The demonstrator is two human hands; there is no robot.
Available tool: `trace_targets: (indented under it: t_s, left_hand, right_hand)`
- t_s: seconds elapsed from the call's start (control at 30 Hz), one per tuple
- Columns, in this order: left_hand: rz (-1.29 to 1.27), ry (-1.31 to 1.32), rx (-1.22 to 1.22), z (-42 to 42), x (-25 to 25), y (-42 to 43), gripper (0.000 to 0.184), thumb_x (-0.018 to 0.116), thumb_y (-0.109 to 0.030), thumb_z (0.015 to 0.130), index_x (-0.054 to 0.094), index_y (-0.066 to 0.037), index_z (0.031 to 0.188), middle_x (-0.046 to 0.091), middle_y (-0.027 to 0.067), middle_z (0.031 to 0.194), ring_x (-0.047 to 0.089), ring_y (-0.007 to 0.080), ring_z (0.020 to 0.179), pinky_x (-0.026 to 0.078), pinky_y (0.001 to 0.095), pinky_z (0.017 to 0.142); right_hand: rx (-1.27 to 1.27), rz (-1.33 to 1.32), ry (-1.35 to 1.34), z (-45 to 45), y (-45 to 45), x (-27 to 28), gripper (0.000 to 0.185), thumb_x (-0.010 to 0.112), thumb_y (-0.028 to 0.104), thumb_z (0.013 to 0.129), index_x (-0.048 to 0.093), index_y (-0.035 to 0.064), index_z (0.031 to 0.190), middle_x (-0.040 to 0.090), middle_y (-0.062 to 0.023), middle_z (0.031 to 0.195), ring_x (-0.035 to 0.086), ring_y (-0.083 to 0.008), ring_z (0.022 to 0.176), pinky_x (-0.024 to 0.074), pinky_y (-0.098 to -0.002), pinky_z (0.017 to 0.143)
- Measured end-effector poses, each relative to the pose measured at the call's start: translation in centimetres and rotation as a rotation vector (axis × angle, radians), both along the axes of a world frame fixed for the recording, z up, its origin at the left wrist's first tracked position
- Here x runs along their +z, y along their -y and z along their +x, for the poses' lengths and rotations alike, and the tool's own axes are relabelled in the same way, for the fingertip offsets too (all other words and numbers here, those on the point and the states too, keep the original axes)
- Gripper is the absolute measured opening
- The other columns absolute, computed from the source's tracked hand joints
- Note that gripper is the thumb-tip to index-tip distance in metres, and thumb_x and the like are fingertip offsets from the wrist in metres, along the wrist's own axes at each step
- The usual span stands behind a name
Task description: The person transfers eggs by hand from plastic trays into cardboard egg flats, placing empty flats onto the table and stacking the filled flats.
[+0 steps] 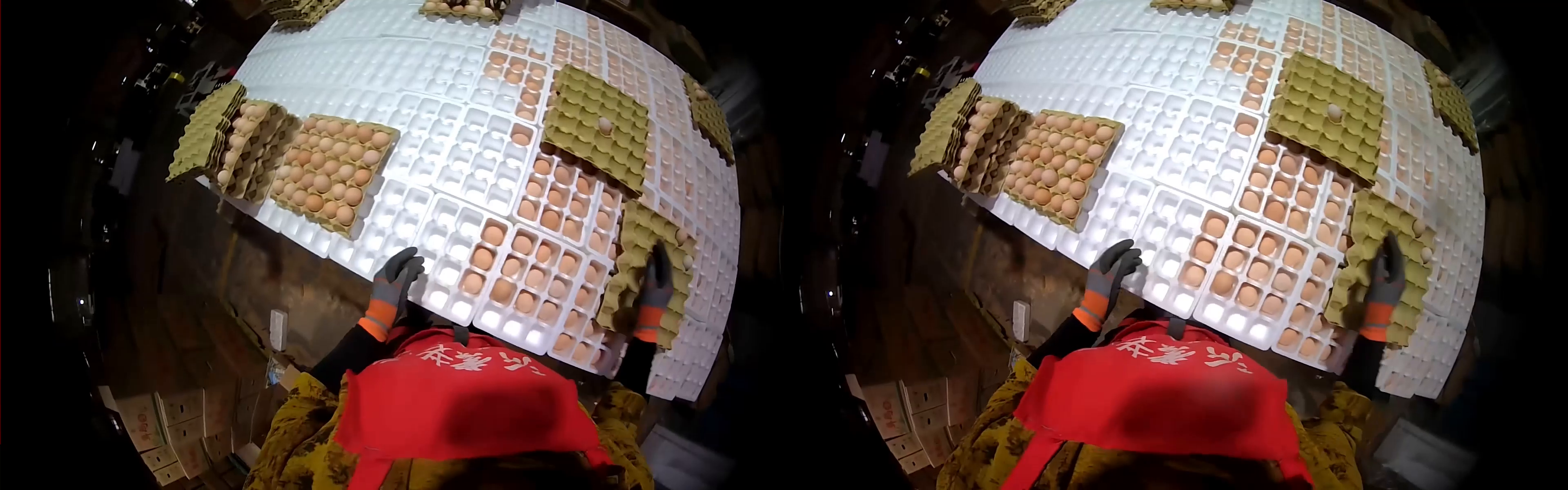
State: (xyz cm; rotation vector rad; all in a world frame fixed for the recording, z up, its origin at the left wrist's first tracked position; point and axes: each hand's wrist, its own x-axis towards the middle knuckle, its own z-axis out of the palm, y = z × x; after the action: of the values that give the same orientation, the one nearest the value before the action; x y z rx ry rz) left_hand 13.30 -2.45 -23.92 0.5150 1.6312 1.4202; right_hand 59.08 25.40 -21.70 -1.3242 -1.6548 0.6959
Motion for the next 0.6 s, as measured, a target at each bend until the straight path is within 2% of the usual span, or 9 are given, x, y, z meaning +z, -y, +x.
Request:
trace_targets:
  t_s: [0.07, 0.17, 0.23, 0.27, 0.33, 0.4, 0.47, 0.53, 0.6]
  left_hand:
    - [0.0, -0.027, 0.059, -2.1, 1.1, 0.2, 0.04, 0.062, -0.013, 0.1, 0.055, 0.003, 0.136, 0.07, 0.0123, 0.119, 0.068, 0.0196, 0.105, 0.053, 0.0302, 0.092]
    - [0.004, -0.379, 0.07, -8.2, 1.4, 1.6, 0.036, 0.064, -0.009, 0.097, 0.059, 0.004, 0.131, 0.07, 0.012, 0.118, 0.067, 0.0186, 0.104, 0.052, 0.031, 0.094]
    - [0.026, -0.556, 0.139, -14.0, 0.8, 3.3, 0.035, 0.064, -0.006, 0.096, 0.06, 0.004, 0.13, 0.068, 0.0123, 0.121, 0.064, 0.0184, 0.108, 0.05, 0.0317, 0.096]
    - [0.033, -0.601, 0.187, -16.7, 0.8, 4.1, 0.036, 0.063, -0.006, 0.097, 0.058, 0.004, 0.132, 0.066, 0.0117, 0.124, 0.063, 0.0189, 0.11, 0.049, 0.0312, 0.097]
    - [-0.052, -0.91, 0.15, -21.7, 1.9, 4.9, 0.037, 0.066, -0.006, 0.095, 0.06, 0.003, 0.131, 0.064, 0.0114, 0.127, 0.06, 0.0191, 0.115, 0.047, 0.0324, 0.099]
    - [0.019, -1.221, -0.147, -26.1, 2.9, 4.6, 0.044, 0.071, -0.006, 0.088, 0.062, -0.003, 0.131, 0.063, 0.0139, 0.127, 0.059, 0.032, 0.116, 0.046, 0.0413, 0.1]
    - [0.038, -1.268, -0.426, -28.9, 3.0, 2.8, 0.05, 0.075, -0.008, 0.083, 0.062, -0.007, 0.131, 0.062, 0.0151, 0.128, 0.057, 0.0361, 0.115, 0.046, 0.0447, 0.099]
    - [0.146, -1.516, -0.631, -30.4, 2.5, 0.8, 0.052, 0.076, -0.022, 0.08, 0.062, -0.013, 0.13, 0.061, 0.0134, 0.127, 0.057, 0.0329, 0.114, 0.045, 0.045, 0.096]
    - [0.243, -1.482, -0.808, -30.4, 2.6, -1.2, 0.051, 0.074, -0.019, 0.081, 0.062, -0.013, 0.13, 0.061, 0.012, 0.127, 0.057, 0.0328, 0.114, 0.044, 0.0471, 0.095]
  right_hand:
    - [0.139, -0.173, -0.126, -9.2, 2.5, 0.3, 0.04, 0.058, 0.005, 0.098, 0.058, 0.0016, 0.138, 0.063, -0.0103, 0.134, 0.06, -0.0179, 0.12, 0.0464, -0.0312, 0.102]
    - [0.403, -0.277, -0.206, -22.2, 6.9, -1.4, 0.034, 0.063, 0.009, 0.096, 0.064, 0.0018, 0.129, 0.069, -0.0107, 0.122, 0.065, -0.0168, 0.108, 0.0506, -0.0295, 0.095]
    - [0.613, -0.473, -0.205, -30.0, 10.6, -0.5, 0.035, 0.065, 0.009, 0.095, 0.064, 0.0069, 0.13, 0.068, -0.005, 0.115, 0.066, -0.0121, 0.1, 0.053, -0.0275, 0.087]
    - [0.69, -0.352, -0.111, -33.7, 12.4, 0.0, 0.03, 0.067, 0.012, 0.093, 0.068, 0.0099, 0.123, 0.07, -0.0091, 0.101, 0.069, -0.0191, 0.083, 0.0558, -0.0314, 0.077]
    - [0.799, -0.245, 0.061, -40.2, 15.0, 0.1, 0.028, 0.069, 0.022, 0.091, 0.069, 0.0137, 0.118, 0.068, -0.0099, 0.101, 0.066, -0.0265, 0.084, 0.0542, -0.0375, 0.076]
    - [0.831, -0.2, 0.133, -46.0, 17.1, 0.3, 0.033, 0.066, 0.028, 0.091, 0.067, 0.0166, 0.122, 0.068, -0.0105, 0.107, 0.063, -0.0302, 0.098, 0.0518, -0.0409, 0.085]
    - [0.769, -0.052, 0.208, -50.9, 18.8, -0.6, 0.034, 0.066, 0.03, 0.091, 0.066, 0.0166, 0.123, 0.065, -0.0089, 0.112, 0.062, -0.0289, 0.099, 0.0509, -0.041, 0.085]
    - [0.655, 0.137, 0.457, -54.4, 20.0, -0.6, 0.034, 0.065, 0.029, 0.09, 0.065, 0.0156, 0.121, 0.062, -0.007, 0.112, 0.061, -0.0279, 0.1, 0.0504, -0.041, 0.083]
    - [0.612, 0.133, 0.655, -56.5, 20.4, -2.4, 0.03, 0.064, 0.027, 0.089, 0.066, 0.0151, 0.117, 0.059, -0.0065, 0.108, 0.061, -0.0274, 0.1, 0.0505, -0.0409, 0.08]
